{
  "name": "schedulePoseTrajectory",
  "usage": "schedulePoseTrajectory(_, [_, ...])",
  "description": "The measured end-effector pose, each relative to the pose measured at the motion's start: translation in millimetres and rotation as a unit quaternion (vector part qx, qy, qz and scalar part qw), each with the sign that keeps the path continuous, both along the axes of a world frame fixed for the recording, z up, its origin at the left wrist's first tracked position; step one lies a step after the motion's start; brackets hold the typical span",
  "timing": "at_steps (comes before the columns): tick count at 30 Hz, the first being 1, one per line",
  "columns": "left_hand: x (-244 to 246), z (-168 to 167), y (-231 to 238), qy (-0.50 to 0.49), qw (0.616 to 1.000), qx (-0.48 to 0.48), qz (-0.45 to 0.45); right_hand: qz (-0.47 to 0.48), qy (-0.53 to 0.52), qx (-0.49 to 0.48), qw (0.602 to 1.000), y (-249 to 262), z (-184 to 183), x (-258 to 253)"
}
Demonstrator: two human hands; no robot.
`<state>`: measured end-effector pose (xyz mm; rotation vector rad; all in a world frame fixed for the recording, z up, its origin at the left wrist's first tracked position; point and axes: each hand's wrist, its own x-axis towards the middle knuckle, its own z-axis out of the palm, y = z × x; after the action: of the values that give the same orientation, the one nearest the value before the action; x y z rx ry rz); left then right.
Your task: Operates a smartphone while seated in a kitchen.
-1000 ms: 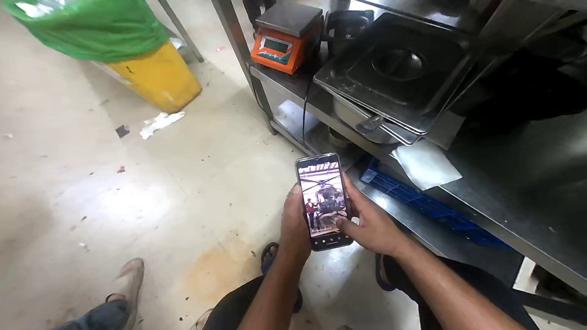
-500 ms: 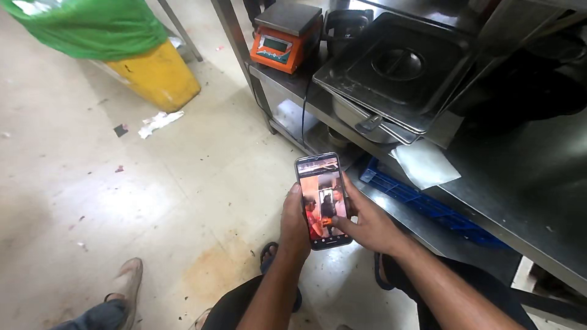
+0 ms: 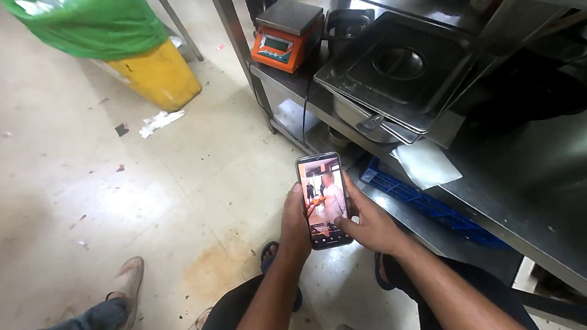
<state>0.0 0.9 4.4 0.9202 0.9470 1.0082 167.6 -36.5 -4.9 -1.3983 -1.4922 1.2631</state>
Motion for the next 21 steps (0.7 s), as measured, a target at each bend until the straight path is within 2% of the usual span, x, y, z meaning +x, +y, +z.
schedulePoseTrajectory(21, [-0.6,-0.2,-0.5,-0.007,1.0,0.016,-0.023,-0.006,-0.006,0.008,1.0,-2.4,0.1,-0.8])
